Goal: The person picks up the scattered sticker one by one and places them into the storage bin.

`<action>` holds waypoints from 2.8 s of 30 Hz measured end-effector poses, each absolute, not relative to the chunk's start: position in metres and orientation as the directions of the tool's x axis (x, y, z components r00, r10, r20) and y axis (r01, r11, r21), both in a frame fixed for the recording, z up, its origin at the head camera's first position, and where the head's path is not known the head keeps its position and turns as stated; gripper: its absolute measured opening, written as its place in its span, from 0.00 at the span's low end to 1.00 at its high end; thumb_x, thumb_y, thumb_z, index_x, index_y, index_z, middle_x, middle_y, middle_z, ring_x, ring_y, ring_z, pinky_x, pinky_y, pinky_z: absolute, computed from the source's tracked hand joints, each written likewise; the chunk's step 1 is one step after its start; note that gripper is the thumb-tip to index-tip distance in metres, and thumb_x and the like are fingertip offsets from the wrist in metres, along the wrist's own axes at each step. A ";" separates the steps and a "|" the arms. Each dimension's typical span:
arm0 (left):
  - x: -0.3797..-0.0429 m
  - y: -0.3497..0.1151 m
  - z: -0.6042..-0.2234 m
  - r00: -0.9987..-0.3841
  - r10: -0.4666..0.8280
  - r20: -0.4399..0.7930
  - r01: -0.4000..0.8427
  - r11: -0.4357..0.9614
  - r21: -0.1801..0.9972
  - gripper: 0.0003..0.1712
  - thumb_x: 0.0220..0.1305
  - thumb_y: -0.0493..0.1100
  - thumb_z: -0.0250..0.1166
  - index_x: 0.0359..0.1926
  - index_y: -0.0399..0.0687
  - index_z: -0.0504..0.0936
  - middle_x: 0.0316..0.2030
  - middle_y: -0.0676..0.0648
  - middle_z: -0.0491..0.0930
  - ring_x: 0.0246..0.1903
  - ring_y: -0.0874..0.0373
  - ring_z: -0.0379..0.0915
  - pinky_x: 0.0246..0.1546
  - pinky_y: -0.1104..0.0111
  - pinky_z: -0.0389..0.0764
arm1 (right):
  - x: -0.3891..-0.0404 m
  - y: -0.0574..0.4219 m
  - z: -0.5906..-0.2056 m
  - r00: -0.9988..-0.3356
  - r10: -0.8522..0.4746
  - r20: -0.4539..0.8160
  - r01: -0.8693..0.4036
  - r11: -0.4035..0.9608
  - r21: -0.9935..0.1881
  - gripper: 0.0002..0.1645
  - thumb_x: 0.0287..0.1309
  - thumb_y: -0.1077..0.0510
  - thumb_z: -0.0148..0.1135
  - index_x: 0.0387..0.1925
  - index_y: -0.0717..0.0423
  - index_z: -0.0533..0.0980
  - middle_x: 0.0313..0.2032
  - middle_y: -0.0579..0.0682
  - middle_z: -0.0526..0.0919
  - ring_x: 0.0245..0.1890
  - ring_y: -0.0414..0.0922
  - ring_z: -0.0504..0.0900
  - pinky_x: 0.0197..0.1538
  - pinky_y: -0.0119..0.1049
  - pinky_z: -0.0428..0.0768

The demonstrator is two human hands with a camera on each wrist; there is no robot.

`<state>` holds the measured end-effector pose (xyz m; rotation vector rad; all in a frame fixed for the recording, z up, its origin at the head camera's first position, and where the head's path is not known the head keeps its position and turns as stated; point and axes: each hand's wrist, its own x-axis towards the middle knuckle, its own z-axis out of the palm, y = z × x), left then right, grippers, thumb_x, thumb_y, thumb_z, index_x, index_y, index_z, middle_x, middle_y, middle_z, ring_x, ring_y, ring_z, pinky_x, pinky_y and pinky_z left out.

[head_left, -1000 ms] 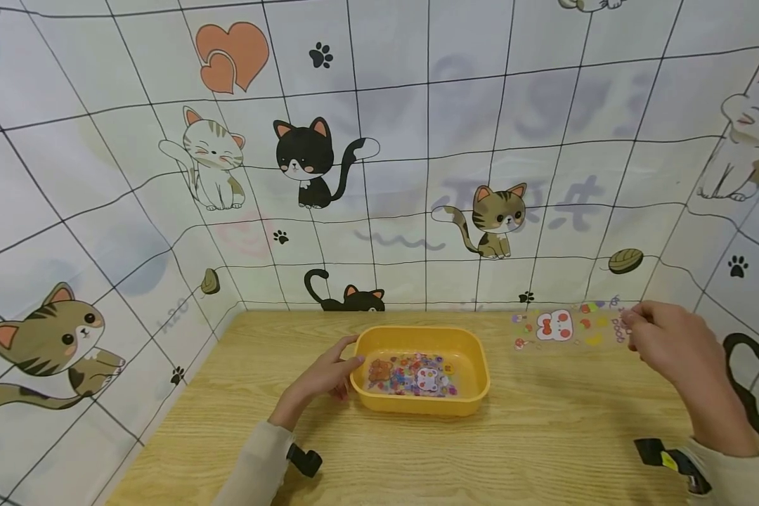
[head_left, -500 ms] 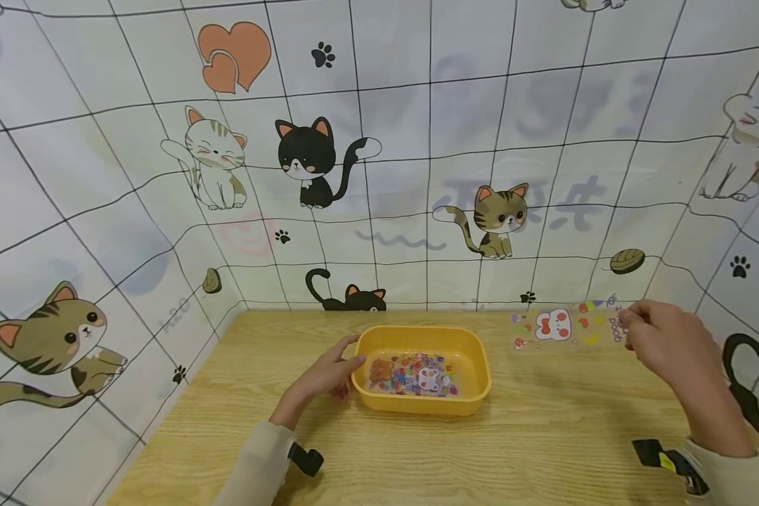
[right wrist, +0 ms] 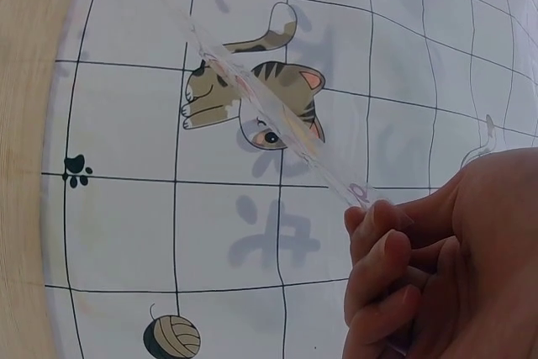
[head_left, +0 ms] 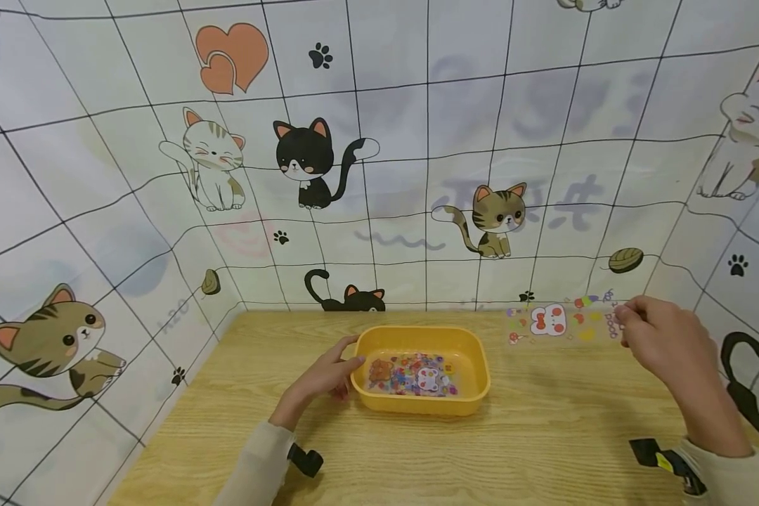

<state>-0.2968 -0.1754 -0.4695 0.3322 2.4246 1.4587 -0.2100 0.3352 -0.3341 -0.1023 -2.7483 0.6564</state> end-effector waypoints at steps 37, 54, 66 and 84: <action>-0.295 -0.173 -0.464 -0.925 0.356 -0.129 0.054 0.461 0.886 0.38 0.78 0.60 0.57 0.81 0.61 0.55 0.30 0.43 0.85 0.14 0.56 0.78 0.19 0.63 0.84 | -0.215 0.300 -0.337 -0.930 0.106 0.352 -0.071 0.888 -0.454 0.28 0.82 0.47 0.40 0.54 0.67 0.77 0.28 0.52 0.85 0.22 0.45 0.73 0.22 0.38 0.64; -0.295 -0.173 -0.464 -0.927 0.355 -0.124 0.056 0.455 0.889 0.38 0.78 0.59 0.57 0.81 0.61 0.55 0.33 0.41 0.86 0.14 0.56 0.77 0.19 0.61 0.84 | -0.218 0.290 -0.341 -0.918 0.089 0.387 -0.111 0.878 -0.466 0.27 0.82 0.48 0.40 0.51 0.65 0.78 0.24 0.50 0.83 0.19 0.45 0.70 0.20 0.38 0.62; -0.295 -0.173 -0.466 -0.926 0.354 -0.134 0.049 0.464 0.885 0.41 0.79 0.55 0.55 0.84 0.60 0.46 0.24 0.39 0.84 0.16 0.54 0.79 0.20 0.61 0.85 | -0.223 0.278 -0.335 -0.924 0.055 0.380 -0.148 0.863 -0.484 0.26 0.82 0.48 0.39 0.46 0.62 0.79 0.25 0.49 0.82 0.19 0.45 0.70 0.21 0.38 0.63; -0.295 -0.174 -0.465 -0.926 0.353 -0.133 0.045 0.454 0.890 0.40 0.78 0.56 0.56 0.83 0.63 0.49 0.31 0.40 0.85 0.16 0.55 0.78 0.20 0.60 0.85 | -0.231 0.260 -0.330 -0.954 -0.045 0.298 -0.210 0.809 -0.549 0.23 0.82 0.49 0.44 0.43 0.62 0.79 0.23 0.49 0.79 0.19 0.44 0.74 0.23 0.37 0.67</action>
